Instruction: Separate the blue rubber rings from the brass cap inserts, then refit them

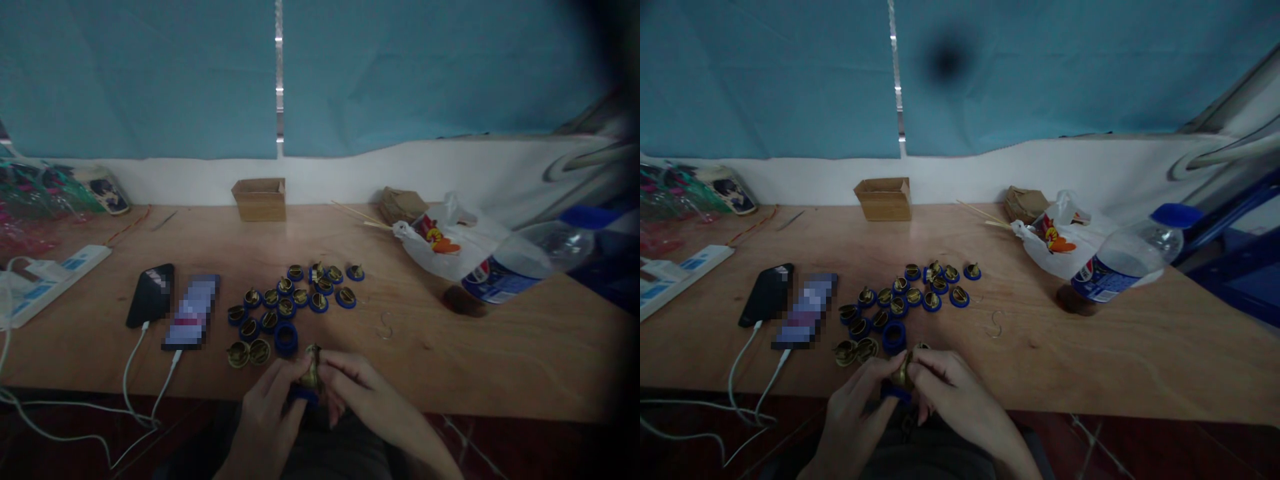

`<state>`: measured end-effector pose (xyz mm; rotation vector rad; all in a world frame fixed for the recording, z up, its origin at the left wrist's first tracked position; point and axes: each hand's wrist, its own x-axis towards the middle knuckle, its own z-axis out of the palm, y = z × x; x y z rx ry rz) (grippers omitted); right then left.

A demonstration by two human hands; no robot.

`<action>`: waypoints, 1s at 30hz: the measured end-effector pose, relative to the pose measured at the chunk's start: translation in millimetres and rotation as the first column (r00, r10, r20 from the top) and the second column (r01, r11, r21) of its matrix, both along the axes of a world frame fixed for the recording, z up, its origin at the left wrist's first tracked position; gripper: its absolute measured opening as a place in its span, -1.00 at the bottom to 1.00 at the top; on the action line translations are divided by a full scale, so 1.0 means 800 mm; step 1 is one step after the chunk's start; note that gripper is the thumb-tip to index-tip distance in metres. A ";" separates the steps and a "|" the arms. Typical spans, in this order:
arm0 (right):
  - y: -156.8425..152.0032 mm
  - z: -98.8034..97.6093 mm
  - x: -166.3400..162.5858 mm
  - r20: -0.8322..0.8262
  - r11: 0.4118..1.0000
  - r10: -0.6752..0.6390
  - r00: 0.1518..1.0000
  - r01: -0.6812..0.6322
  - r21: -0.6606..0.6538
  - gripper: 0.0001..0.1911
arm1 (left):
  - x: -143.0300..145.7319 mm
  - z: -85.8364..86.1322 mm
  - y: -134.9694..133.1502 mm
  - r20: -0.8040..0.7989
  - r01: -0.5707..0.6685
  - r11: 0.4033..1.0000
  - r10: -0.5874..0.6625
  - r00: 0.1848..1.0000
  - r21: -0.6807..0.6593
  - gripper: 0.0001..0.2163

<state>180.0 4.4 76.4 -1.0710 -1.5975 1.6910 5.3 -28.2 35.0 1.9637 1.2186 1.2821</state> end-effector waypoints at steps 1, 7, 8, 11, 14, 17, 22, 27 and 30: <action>0.000 -0.001 0.000 -0.023 1.000 -0.005 1.000 0.004 -0.016 -0.64 | 0.003 0.000 -0.001 0.024 -0.008 1.000 0.008 1.000 -0.002 -0.56; -0.001 0.002 0.009 -0.086 0.997 -0.070 0.994 0.068 -0.029 -0.59 | 0.011 -0.002 -0.002 0.050 -0.162 0.987 0.163 0.985 -0.024 -0.62; 0.000 0.004 0.017 -0.072 0.990 -0.135 0.988 0.137 0.018 -0.58 | 0.006 -0.002 -0.001 0.021 -0.213 0.976 0.213 0.977 -0.038 -0.64; 0.005 0.014 0.055 -0.064 0.855 -0.476 0.877 0.478 0.199 -0.55 | -0.024 -0.002 0.005 -0.091 -0.374 0.924 0.367 0.926 -0.083 -0.68; 0.010 0.022 0.101 -0.122 0.586 -0.751 0.649 0.740 0.331 -0.58 | -0.060 0.003 0.011 -0.108 -0.467 0.878 0.456 0.883 -0.107 -0.68; 0.013 0.018 0.137 -0.003 0.503 -0.829 0.560 0.748 0.432 -0.61 | -0.084 0.014 0.012 -0.163 -0.570 0.812 0.550 0.819 -0.128 -0.64; 0.020 -0.013 0.154 0.446 0.670 -0.741 0.503 0.509 0.540 -0.69 | -0.084 0.023 0.012 -0.198 -0.523 0.848 0.500 0.843 -0.088 -0.64; 0.031 -0.035 0.150 0.605 0.783 -0.621 0.498 0.351 0.514 -0.66 | -0.054 0.015 0.017 -0.226 -0.362 0.932 0.348 0.910 -0.021 -0.71; 0.033 -0.032 0.145 0.583 0.759 -0.648 0.490 0.350 0.549 -0.68 | -0.036 0.013 0.017 -0.240 -0.257 0.967 0.249 0.938 0.000 -0.76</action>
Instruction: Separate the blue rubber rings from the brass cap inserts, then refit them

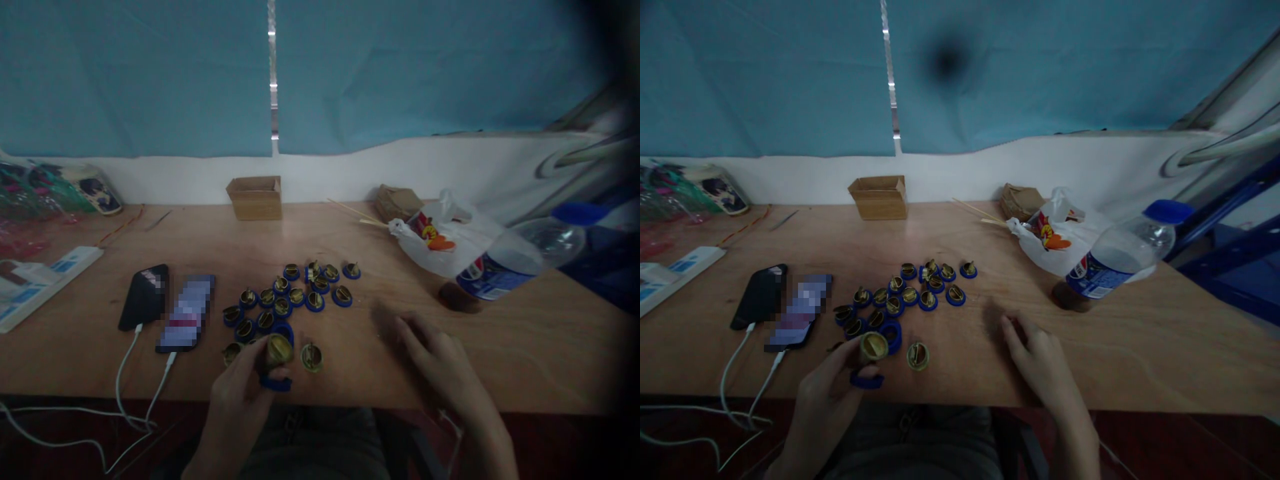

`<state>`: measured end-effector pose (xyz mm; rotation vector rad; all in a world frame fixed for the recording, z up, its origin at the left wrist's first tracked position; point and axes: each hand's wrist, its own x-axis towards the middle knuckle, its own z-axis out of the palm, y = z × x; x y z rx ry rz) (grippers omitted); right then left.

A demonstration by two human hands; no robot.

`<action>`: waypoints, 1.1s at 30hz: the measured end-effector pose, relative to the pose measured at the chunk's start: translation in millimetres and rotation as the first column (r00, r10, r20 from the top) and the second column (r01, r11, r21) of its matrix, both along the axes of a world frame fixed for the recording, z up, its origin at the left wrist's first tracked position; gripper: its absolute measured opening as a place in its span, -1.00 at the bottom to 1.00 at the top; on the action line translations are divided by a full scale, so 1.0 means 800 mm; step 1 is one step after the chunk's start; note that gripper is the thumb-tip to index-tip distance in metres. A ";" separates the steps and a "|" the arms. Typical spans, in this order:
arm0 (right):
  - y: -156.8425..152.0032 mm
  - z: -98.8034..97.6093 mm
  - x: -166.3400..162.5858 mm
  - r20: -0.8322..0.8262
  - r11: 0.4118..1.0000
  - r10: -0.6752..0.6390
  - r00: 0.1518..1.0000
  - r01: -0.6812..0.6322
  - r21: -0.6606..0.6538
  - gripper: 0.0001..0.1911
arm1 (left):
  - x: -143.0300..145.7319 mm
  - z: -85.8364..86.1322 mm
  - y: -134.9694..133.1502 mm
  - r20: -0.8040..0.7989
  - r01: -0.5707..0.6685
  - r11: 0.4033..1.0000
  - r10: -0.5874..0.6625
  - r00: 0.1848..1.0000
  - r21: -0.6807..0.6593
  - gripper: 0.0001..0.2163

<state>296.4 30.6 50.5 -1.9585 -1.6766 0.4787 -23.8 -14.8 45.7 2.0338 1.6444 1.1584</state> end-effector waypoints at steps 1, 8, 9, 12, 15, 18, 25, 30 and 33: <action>-0.001 0.003 -0.004 -0.012 1.000 -0.004 1.000 0.005 0.023 -0.69 | 0.005 0.000 -0.001 -0.003 0.045 0.999 -0.045 0.999 -0.004 -0.78; -0.033 0.044 -0.091 -0.337 0.936 0.351 0.874 -0.323 0.138 -0.83 | 0.022 -0.004 -0.006 0.051 0.179 0.982 -0.176 0.983 -0.054 -0.66; -0.038 0.048 -0.106 -0.356 0.899 0.437 0.826 -0.409 0.153 -0.86 | 0.023 -0.005 -0.006 0.060 0.180 0.983 -0.178 0.982 -0.035 -0.64; -0.043 0.050 -0.138 -0.417 0.841 0.530 0.738 -0.522 0.145 -0.92 | 0.023 -0.003 -0.005 0.067 0.186 0.983 -0.186 0.980 0.012 -0.62; -0.038 0.043 -0.154 -0.467 0.861 0.473 0.747 -0.504 0.067 -0.87 | 0.021 0.000 -0.005 0.057 0.183 0.983 -0.184 0.981 0.031 -0.62; -0.033 0.036 -0.158 -0.475 0.856 0.465 0.747 -0.517 0.024 -0.80 | 0.020 0.003 -0.006 0.044 0.197 0.980 -0.197 0.979 0.018 -0.65; -0.015 0.018 -0.129 -0.465 0.960 0.275 0.841 -0.267 0.084 -0.70 | 0.028 0.008 0.000 0.075 0.175 0.984 -0.176 0.981 0.019 -0.71; 0.005 0.006 -0.104 -0.415 0.987 0.158 0.896 -0.145 0.063 -0.65 | 0.012 0.019 -0.004 0.081 0.177 0.970 -0.166 0.983 -0.168 -0.78; 0.012 -0.003 -0.105 -0.420 0.985 0.168 0.892 -0.172 0.027 -0.64 | -0.003 0.032 -0.016 0.149 0.306 0.887 -0.270 0.951 -0.345 -0.67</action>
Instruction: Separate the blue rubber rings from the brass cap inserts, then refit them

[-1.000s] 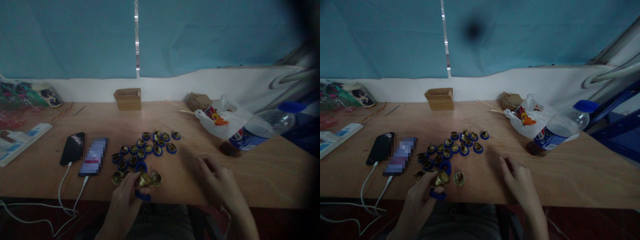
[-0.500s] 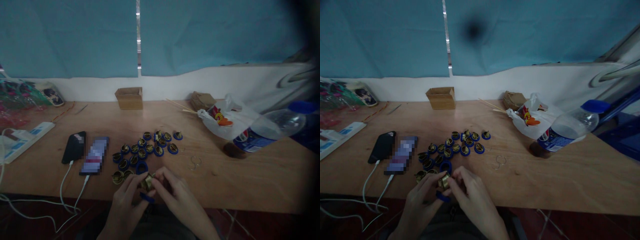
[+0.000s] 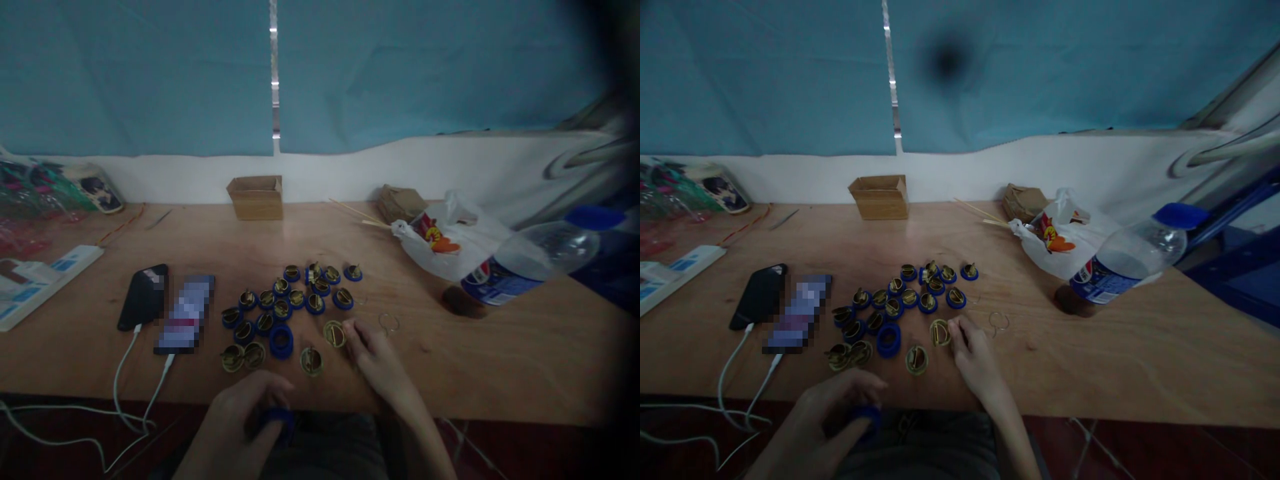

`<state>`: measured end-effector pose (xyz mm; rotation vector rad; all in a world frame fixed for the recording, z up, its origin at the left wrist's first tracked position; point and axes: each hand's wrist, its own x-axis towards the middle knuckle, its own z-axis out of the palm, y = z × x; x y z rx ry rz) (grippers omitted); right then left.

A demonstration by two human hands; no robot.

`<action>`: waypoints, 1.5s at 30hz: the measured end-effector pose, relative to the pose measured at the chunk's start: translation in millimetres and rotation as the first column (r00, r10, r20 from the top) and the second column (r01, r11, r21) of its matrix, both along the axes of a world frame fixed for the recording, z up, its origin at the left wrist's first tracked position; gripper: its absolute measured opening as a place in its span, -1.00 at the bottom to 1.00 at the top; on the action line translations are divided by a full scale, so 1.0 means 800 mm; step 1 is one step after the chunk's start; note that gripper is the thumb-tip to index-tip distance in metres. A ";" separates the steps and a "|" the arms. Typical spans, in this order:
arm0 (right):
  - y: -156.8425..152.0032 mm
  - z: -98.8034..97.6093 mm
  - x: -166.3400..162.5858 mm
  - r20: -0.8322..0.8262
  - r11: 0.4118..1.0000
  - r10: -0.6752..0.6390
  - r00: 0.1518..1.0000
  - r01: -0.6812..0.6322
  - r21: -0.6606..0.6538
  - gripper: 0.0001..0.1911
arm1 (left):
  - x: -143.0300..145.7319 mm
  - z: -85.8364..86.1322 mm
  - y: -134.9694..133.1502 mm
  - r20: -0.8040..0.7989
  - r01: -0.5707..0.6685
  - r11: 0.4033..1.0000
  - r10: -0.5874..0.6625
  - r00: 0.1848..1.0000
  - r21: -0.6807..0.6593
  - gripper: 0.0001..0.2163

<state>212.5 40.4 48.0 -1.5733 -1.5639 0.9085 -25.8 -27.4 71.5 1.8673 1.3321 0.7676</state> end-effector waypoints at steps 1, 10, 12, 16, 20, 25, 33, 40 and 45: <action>0.001 -0.003 -0.002 -0.004 1.000 0.010 1.000 -0.010 -0.017 -0.64 | -0.003 0.004 -0.004 0.010 0.029 0.998 -0.029 1.000 -0.049 -0.65; 0.004 -0.013 -0.011 -0.080 0.982 -0.014 0.997 -0.001 -0.191 -0.74 | 0.004 -0.001 0.001 0.156 -0.072 0.950 0.124 0.980 -0.303 -0.85; 0.000 -0.013 -0.010 -0.107 0.981 -0.033 0.994 0.012 -0.191 -0.76 | 0.006 -0.004 0.007 0.204 -0.086 0.932 0.166 0.965 -0.352 -0.89; -0.009 -0.019 -0.008 -0.163 0.985 -0.064 0.985 0.036 -0.170 -0.73 | 0.012 -0.008 0.019 0.196 -0.210 0.955 0.252 0.947 -0.211 -0.89; -0.014 -0.027 -0.008 -0.192 0.989 -0.079 0.978 0.052 -0.139 -0.72 | 0.019 -0.008 0.036 0.045 -0.315 0.946 0.313 0.949 0.072 -0.89; -0.015 -0.025 -0.010 -0.222 0.990 -0.070 0.973 0.041 -0.134 -0.70 | 0.025 -0.021 0.061 -0.110 -0.342 0.845 0.419 0.901 0.410 -0.88; -0.014 -0.028 -0.009 -0.253 0.989 -0.070 0.965 0.035 -0.143 -0.72 | 0.019 -0.032 0.068 -0.127 -0.316 0.813 0.425 0.897 0.488 -0.85; -0.012 -0.030 -0.008 -0.237 0.992 -0.055 0.970 0.026 -0.123 -0.70 | -0.004 -0.032 0.067 -0.224 -0.239 0.811 0.409 0.885 0.535 -0.72; -0.013 -0.028 -0.009 -0.238 0.993 -0.060 0.969 0.033 -0.115 -0.72 | 0.010 -0.036 0.065 -0.332 -0.154 0.837 0.368 0.869 0.525 -0.82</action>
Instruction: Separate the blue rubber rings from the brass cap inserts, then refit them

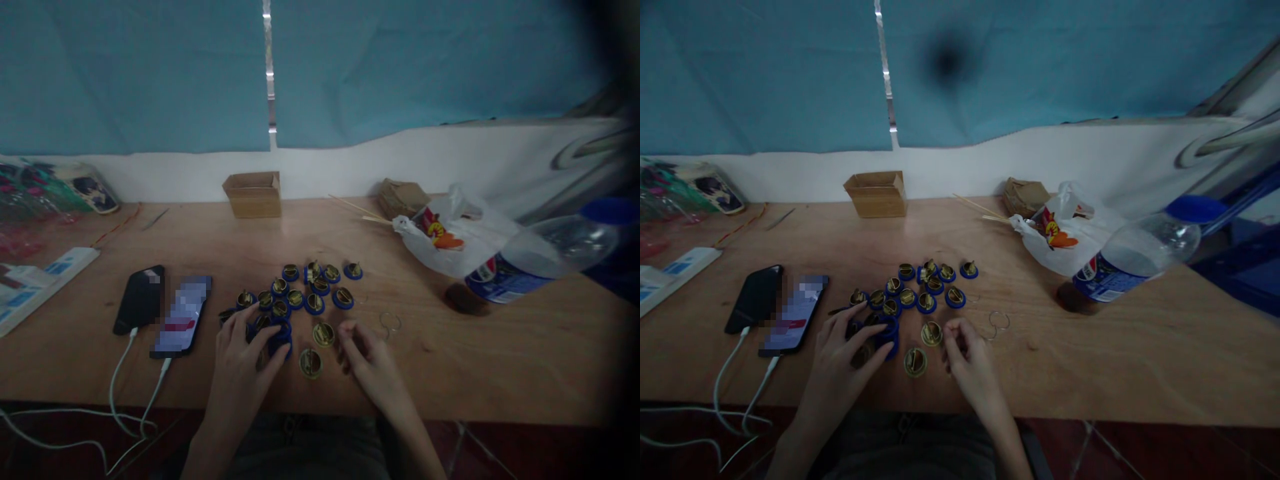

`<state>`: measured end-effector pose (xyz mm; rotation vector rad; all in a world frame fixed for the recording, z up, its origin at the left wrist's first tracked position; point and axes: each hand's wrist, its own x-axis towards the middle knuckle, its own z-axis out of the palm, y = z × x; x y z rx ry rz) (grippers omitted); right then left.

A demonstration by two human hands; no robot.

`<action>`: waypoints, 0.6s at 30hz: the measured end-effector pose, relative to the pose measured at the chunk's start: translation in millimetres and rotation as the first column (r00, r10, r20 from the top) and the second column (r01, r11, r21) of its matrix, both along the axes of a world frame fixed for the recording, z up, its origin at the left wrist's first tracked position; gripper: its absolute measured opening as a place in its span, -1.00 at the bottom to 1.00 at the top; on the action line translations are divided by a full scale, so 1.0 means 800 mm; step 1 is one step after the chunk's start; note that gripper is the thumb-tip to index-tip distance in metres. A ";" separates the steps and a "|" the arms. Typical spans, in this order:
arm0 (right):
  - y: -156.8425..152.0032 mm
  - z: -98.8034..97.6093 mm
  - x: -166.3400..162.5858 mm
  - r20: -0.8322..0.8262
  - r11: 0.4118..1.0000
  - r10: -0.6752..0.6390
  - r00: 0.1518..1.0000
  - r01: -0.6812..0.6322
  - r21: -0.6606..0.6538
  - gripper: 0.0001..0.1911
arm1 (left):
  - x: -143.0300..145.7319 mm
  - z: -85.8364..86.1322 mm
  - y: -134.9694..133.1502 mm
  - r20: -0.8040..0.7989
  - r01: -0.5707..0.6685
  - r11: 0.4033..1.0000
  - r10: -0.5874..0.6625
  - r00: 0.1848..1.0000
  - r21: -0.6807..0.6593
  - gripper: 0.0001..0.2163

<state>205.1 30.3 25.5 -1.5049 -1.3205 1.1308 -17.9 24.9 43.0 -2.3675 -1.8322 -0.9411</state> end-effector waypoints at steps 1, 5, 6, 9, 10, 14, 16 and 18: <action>0.000 0.000 0.000 0.000 1.000 -0.001 1.000 0.001 -0.001 -0.72 | 0.003 0.000 0.000 -0.012 0.006 1.000 -0.007 1.000 -0.011 -0.86; -0.002 0.001 -0.001 0.002 1.000 -0.010 1.000 0.010 -0.006 -0.75 | 0.008 0.001 -0.002 -0.031 0.027 1.000 -0.027 0.999 -0.015 -0.93; -0.002 0.001 -0.001 0.003 1.000 -0.013 1.000 0.013 -0.008 -0.75 | 0.008 0.001 -0.003 -0.025 0.031 1.000 -0.031 0.999 -0.002 -0.93; -0.002 0.003 -0.002 0.002 1.000 -0.018 1.000 0.018 -0.017 -0.75 | 0.005 0.004 -0.008 0.005 0.046 0.997 -0.046 0.999 0.061 -0.93; -0.002 0.004 -0.002 0.001 1.000 -0.018 1.000 0.018 -0.020 -0.75 | 0.004 0.004 -0.010 0.011 0.055 0.995 -0.056 0.998 0.081 -0.93; -0.001 0.005 -0.002 -0.002 1.000 -0.008 1.000 0.008 -0.028 -0.74 | 0.005 0.001 -0.018 0.006 0.057 0.996 -0.058 0.998 0.070 -0.91; -0.001 0.005 -0.002 -0.001 0.999 -0.003 1.000 0.003 -0.032 -0.73 | 0.007 -0.001 -0.020 -0.007 0.051 0.998 -0.050 0.999 0.047 -0.91; -0.001 0.005 -0.002 0.000 0.999 0.000 1.000 0.000 -0.037 -0.73 | 0.007 -0.004 -0.020 -0.020 0.049 0.998 -0.048 0.999 0.032 -0.92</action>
